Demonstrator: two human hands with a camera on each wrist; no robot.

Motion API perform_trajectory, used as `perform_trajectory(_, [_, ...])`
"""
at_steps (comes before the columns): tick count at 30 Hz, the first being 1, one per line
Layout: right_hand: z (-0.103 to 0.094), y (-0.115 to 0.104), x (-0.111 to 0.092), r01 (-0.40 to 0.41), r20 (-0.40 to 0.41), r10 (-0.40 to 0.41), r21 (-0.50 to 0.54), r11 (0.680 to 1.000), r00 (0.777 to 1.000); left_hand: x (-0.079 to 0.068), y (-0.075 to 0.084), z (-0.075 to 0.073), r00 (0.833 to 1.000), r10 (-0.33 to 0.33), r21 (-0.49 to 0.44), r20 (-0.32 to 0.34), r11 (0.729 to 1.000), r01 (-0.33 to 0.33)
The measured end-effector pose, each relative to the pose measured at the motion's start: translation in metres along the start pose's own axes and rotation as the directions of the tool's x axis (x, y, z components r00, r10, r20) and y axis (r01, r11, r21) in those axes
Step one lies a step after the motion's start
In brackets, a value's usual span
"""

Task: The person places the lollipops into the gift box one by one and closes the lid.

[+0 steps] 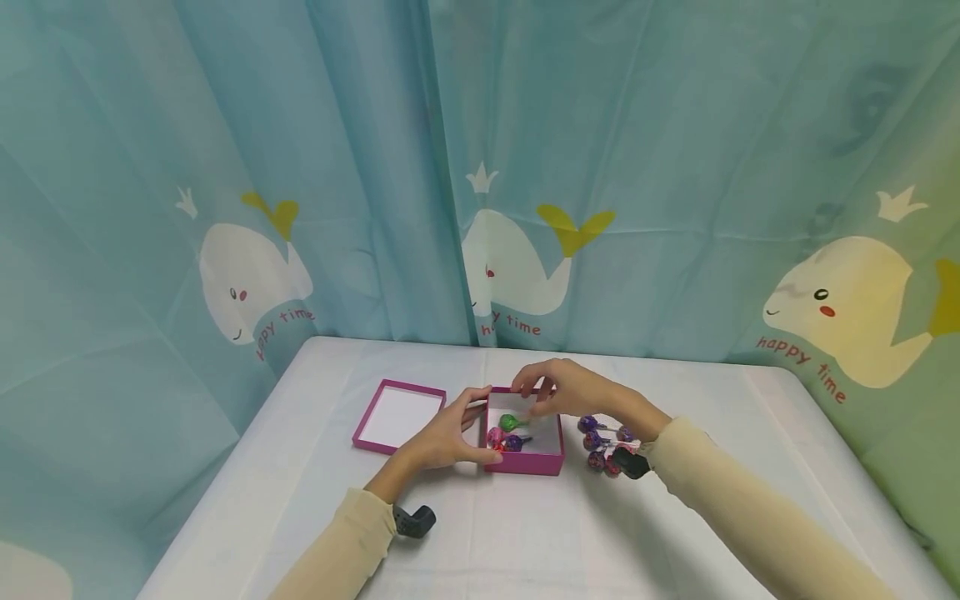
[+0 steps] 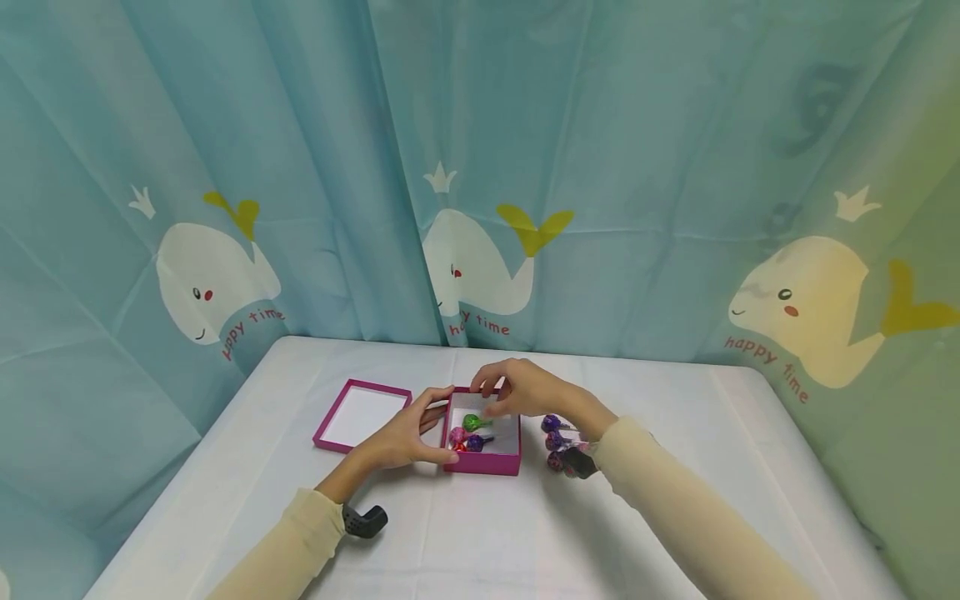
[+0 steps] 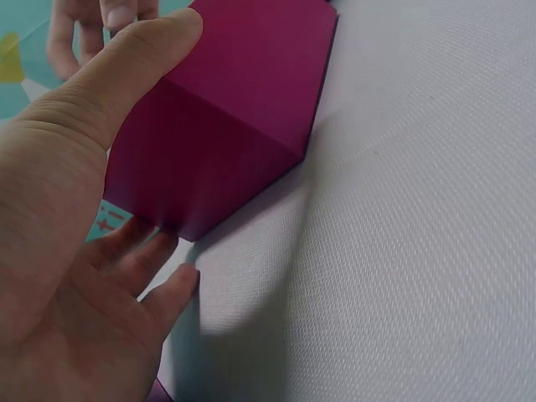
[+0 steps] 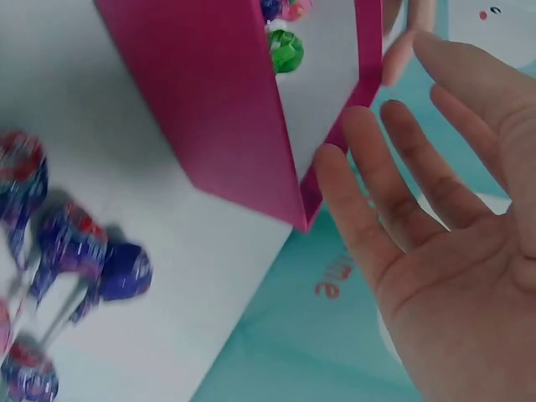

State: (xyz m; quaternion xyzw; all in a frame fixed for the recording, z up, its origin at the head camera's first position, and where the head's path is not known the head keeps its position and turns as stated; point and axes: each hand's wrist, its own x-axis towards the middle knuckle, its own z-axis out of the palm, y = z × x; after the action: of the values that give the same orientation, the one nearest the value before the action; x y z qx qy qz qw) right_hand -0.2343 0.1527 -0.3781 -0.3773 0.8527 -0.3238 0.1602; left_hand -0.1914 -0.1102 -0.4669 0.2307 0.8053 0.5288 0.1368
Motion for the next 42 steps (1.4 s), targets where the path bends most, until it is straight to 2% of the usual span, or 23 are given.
perform_trajectory(8, [-0.02, 0.019, -0.031, -0.028, -0.159, 0.026, -0.009, 1.0, 0.987, 0.0, -0.002, 0.0, 1.0, 0.0, -0.004, -0.004, 1.0, 0.0])
perform_trajectory(12, [-0.029, 0.035, -0.052, -0.062, -0.196, 0.061, -0.001, 0.998, 0.979, -0.001, 0.0, 0.0, 1.0, -0.004, -0.003, -0.005, 1.0, 0.004])
perform_trajectory(20, [-0.031, 0.068, -0.092, -0.139, -0.152, 0.135, -0.015, 0.99, 0.979, -0.001, -0.001, -0.001, 1.0, -0.008, 0.009, -0.006, 1.0, 0.008])
perform_trajectory(27, [-0.024, 0.091, -0.116, -0.153, -0.129, 0.151, -0.01, 0.988, 0.98, 0.0, -0.001, -0.002, 1.0, -0.013, 0.02, -0.003, 1.0, 0.013])
perform_trajectory(33, [-0.02, 0.1, -0.123, -0.155, -0.097, 0.155, 0.011, 0.988, 0.983, 0.0, 0.0, -0.002, 1.0, -0.012, 0.022, -0.004, 1.0, 0.012])
perform_trajectory(42, [-0.018, 0.105, -0.123, -0.18, -0.05, 0.181, 0.03, 0.983, 0.982, 0.001, 0.001, -0.003, 1.0, -0.018, 0.019, -0.003, 1.0, 0.018])
